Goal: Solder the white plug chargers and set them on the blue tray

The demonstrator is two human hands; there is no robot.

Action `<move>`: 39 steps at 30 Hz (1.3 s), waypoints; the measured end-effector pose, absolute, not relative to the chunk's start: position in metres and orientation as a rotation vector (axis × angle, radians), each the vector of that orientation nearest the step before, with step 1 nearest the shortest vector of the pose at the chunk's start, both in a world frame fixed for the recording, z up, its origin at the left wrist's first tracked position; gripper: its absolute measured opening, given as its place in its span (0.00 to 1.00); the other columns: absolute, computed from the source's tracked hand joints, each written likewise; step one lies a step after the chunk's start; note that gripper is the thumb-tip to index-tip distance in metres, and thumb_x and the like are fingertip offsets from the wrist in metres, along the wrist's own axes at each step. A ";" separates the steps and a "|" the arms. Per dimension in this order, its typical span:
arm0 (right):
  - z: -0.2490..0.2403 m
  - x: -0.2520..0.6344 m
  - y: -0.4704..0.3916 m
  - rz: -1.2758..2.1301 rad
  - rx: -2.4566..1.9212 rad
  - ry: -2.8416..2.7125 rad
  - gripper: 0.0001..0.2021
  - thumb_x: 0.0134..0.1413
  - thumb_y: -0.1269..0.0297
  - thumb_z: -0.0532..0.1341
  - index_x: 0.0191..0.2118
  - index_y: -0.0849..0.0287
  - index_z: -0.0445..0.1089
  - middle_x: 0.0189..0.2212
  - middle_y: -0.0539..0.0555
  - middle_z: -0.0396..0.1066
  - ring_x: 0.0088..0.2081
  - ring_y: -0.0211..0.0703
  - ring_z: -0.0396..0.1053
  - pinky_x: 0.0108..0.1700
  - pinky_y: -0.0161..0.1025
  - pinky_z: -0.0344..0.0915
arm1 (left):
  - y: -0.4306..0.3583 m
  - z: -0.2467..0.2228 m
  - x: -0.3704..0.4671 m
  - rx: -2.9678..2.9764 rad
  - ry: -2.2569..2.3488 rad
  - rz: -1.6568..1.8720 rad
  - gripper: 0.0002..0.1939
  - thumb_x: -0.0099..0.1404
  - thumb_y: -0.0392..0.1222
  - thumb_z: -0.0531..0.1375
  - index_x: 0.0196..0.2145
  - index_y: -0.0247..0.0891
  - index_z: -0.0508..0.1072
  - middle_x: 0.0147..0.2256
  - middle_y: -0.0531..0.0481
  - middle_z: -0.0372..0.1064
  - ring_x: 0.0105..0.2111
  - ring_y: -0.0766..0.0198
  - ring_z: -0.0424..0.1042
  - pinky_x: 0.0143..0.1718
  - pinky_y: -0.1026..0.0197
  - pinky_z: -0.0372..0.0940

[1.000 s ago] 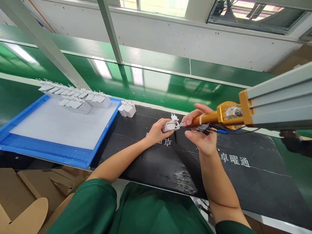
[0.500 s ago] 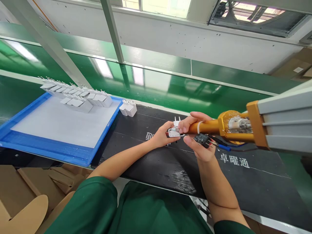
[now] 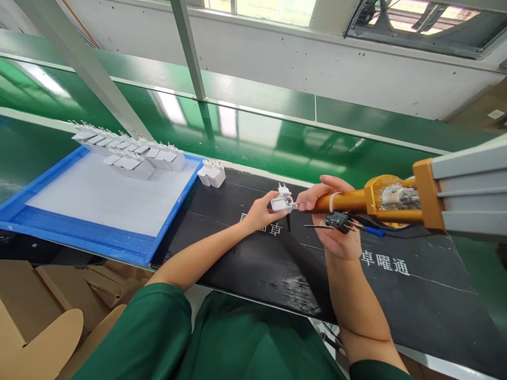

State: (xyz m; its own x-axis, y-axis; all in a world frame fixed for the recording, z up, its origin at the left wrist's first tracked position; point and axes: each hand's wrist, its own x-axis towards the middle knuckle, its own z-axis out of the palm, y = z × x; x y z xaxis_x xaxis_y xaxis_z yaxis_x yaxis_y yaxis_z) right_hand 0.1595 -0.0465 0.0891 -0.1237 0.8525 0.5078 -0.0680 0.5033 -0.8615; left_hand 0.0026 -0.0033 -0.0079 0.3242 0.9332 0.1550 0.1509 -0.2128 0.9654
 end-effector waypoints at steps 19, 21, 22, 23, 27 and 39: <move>0.095 0.182 -0.017 0.839 -0.645 -1.499 0.23 0.48 0.61 0.68 0.51 0.44 0.67 0.31 0.48 0.63 0.32 0.41 0.61 0.35 0.42 0.64 | 0.009 0.003 -0.023 1.461 0.979 0.967 0.24 0.52 0.51 0.68 0.43 0.37 0.72 0.35 0.49 0.74 0.31 0.64 0.72 0.32 0.63 0.67; 0.095 0.183 -0.017 0.840 -0.644 -1.501 0.23 0.48 0.61 0.68 0.52 0.44 0.67 0.31 0.48 0.63 0.32 0.41 0.61 0.35 0.43 0.64 | 0.008 0.003 -0.024 1.477 0.976 0.955 0.24 0.52 0.51 0.68 0.44 0.37 0.72 0.36 0.49 0.75 0.31 0.64 0.73 0.32 0.63 0.68; 0.095 0.183 -0.017 0.841 -0.647 -1.501 0.23 0.48 0.61 0.68 0.52 0.44 0.67 0.31 0.48 0.63 0.32 0.41 0.61 0.35 0.43 0.64 | 0.008 0.004 -0.024 1.496 0.978 0.951 0.24 0.53 0.51 0.68 0.45 0.37 0.72 0.36 0.48 0.75 0.32 0.63 0.73 0.33 0.63 0.69; 0.095 0.184 -0.017 0.842 -0.651 -1.499 0.23 0.48 0.61 0.68 0.52 0.44 0.67 0.31 0.48 0.63 0.32 0.41 0.61 0.35 0.43 0.64 | 0.007 0.004 -0.024 1.526 0.983 0.948 0.24 0.53 0.51 0.68 0.45 0.37 0.72 0.37 0.48 0.76 0.32 0.63 0.74 0.33 0.63 0.69; 0.094 0.185 -0.016 0.848 -0.633 -1.488 0.24 0.48 0.61 0.68 0.53 0.44 0.67 0.32 0.49 0.64 0.32 0.41 0.62 0.34 0.42 0.64 | 0.006 0.007 -0.025 1.727 1.030 0.956 0.22 0.54 0.49 0.67 0.45 0.38 0.72 0.37 0.49 0.77 0.34 0.63 0.75 0.38 0.62 0.69; 0.093 0.185 -0.015 0.844 -0.644 -1.483 0.24 0.48 0.61 0.68 0.52 0.44 0.67 0.32 0.49 0.64 0.32 0.42 0.62 0.35 0.43 0.64 | 0.019 -0.003 -0.038 2.066 1.231 0.655 0.17 0.52 0.45 0.68 0.39 0.40 0.70 0.30 0.51 0.75 0.30 0.61 0.74 0.32 0.63 0.66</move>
State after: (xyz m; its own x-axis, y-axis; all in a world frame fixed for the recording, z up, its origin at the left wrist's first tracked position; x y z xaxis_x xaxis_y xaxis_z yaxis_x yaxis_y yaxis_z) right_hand 0.1853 -0.0154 0.0933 -0.0949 0.8070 0.5829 -0.0892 0.5763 -0.8124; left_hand -0.0375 0.0192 -0.0028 0.4376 0.8944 0.0930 0.5763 -0.3584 0.7345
